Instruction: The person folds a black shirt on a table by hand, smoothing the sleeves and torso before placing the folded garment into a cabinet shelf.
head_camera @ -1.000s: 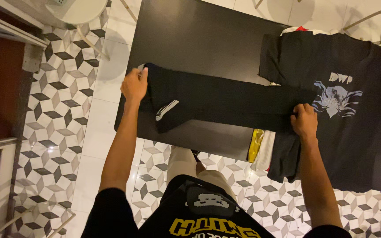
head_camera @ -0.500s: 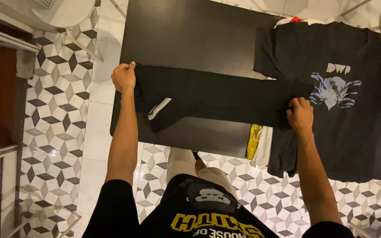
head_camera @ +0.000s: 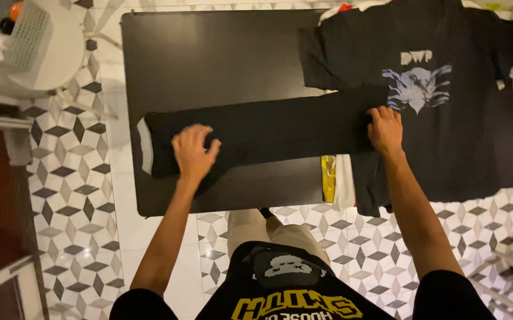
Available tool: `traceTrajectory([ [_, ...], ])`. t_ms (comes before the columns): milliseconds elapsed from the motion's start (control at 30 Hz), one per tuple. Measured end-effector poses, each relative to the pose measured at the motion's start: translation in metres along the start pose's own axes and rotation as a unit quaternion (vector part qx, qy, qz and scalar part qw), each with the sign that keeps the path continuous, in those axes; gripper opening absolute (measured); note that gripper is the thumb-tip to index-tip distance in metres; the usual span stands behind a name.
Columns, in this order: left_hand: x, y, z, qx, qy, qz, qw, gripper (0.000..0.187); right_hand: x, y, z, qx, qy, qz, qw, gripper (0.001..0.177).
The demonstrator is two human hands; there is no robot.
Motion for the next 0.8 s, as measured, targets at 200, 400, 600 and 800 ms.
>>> traceTrajectory([
  [200, -0.026, -0.014, -0.042, -0.049, 0.018, 0.097, 0.994, 0.053, 0.019, -0.007, -0.015, -0.006, -0.009, -0.058, 0.998, 0.026],
  [400, -0.03, -0.015, -0.027, -0.029, -0.029, 0.154, 0.987, 0.028, 0.06, -0.021, -0.011, -0.006, 0.044, -0.105, 0.993, 0.024],
  [600, -0.016, -0.023, -0.042, -0.016, -0.096, 0.198, 0.975, 0.03, 0.063, -0.044, -0.005, -0.011, 0.045, -0.1, 0.994, 0.026],
  [800, -0.023, -0.002, -0.047, 0.007, -0.07, 0.285, 0.956, 0.024, 0.036, -0.043, 0.005, -0.012, 0.048, -0.04, 0.998, 0.025],
])
Point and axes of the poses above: each hand's wrist, its own y-axis towards the middle knuckle, its own x-axis out of the back of the hand, z = x × y, the point moved 10 cm from there along y, towards the middle knuckle, and after that the axes turned 15 degrees about z, right-handed, at the moved point
